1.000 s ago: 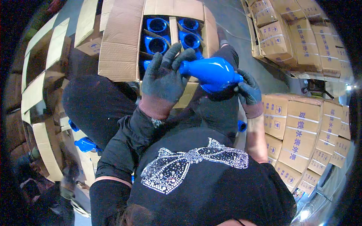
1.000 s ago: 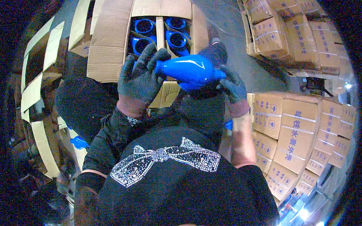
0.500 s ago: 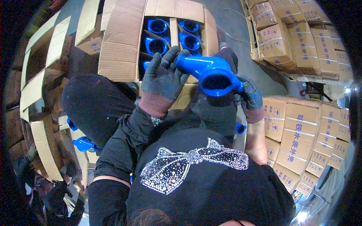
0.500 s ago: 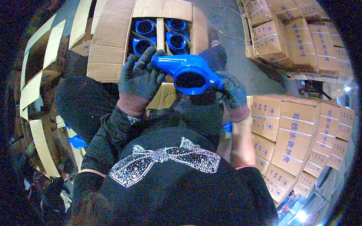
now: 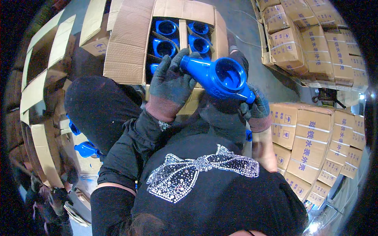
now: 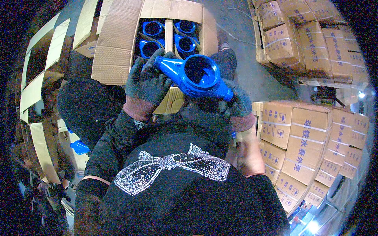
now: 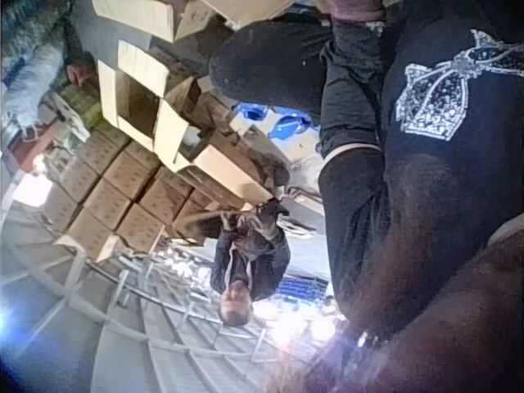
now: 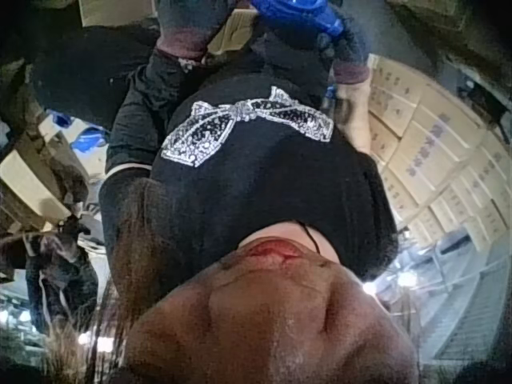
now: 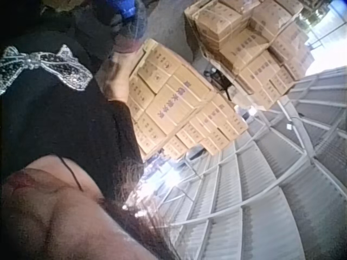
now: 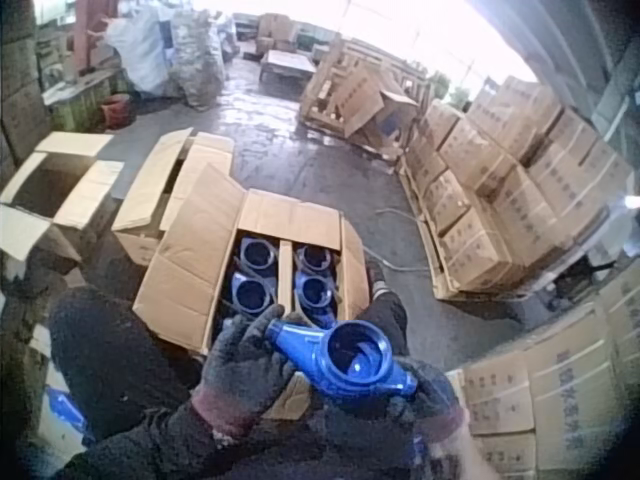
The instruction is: Packing blue industrial or plumbing components into cardboard boxes with dividers.
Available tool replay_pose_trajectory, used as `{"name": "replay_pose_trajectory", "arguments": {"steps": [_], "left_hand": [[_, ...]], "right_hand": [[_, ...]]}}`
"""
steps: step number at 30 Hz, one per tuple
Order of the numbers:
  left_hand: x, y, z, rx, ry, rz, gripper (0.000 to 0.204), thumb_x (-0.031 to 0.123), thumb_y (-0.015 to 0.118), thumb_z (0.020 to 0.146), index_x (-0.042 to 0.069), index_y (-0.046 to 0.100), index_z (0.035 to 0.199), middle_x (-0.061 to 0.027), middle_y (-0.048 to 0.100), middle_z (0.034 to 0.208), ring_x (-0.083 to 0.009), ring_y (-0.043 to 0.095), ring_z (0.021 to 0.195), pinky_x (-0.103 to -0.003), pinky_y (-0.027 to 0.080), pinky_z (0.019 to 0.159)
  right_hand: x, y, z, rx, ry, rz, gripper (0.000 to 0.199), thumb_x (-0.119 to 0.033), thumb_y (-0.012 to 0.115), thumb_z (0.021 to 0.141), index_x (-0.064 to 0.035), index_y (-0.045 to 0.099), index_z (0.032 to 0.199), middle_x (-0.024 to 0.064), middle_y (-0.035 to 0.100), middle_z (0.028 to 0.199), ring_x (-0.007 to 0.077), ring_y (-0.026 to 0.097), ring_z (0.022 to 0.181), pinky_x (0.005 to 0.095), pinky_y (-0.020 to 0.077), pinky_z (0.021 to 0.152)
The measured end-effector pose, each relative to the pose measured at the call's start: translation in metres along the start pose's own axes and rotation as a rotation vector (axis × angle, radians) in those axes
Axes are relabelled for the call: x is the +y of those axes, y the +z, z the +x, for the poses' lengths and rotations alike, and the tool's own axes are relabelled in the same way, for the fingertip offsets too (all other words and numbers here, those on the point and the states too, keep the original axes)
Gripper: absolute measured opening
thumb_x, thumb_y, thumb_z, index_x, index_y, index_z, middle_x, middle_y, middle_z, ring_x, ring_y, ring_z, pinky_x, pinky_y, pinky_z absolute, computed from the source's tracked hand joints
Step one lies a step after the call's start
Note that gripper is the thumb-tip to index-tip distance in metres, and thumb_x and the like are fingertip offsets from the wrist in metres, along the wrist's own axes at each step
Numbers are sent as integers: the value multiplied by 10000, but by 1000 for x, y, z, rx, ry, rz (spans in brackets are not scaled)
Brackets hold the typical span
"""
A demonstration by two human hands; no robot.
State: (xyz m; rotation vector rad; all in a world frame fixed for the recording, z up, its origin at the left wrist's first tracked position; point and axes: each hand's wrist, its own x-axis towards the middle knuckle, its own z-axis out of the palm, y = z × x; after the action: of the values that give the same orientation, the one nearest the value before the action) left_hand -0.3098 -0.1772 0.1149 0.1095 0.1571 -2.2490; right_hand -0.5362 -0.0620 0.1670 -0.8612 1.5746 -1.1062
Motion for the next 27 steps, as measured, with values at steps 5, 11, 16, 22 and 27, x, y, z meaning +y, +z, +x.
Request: {"name": "replay_pose_trajectory", "arguments": {"steps": [5,11,16,22,27], "left_hand": [[-1,-7,0,-87,11,-126,548,405,391,923,39,358,1329,-191,383,1355,-322,375,1247,-444,328,1026],[0,-6,0,-145,-14,-89,522,390,328,945,60,334,1349,-146,363,1382,-279,338,1278,-425,278,1058],[-3,-7,0,-86,18,-39,496,359,348,946,79,337,1355,-179,372,1367,-302,348,1269,-438,290,1050],[-8,-29,4,25,120,362,564,-26,602,799,25,356,1304,-157,424,1317,-237,439,1195,-350,394,992],[-9,-55,5,80,106,511,589,-93,606,767,17,353,1287,-123,456,1252,-207,469,1147,-315,425,958]], "right_hand": [[11,3,8,165,265,478,471,-464,311,927,-93,584,1020,60,479,445,187,397,299,301,328,320],[17,-2,13,136,411,613,473,-498,312,915,-134,599,825,49,434,396,186,378,314,288,304,336],[7,8,-1,86,335,582,408,-485,329,921,-167,567,1013,38,426,415,171,380,335,284,301,350],[-11,27,-9,-85,125,178,481,-455,311,938,-178,372,1327,29,427,479,144,396,384,253,317,359],[-19,34,-9,-211,116,534,524,-366,345,951,-78,273,1382,81,568,739,117,476,469,237,398,407]]}}
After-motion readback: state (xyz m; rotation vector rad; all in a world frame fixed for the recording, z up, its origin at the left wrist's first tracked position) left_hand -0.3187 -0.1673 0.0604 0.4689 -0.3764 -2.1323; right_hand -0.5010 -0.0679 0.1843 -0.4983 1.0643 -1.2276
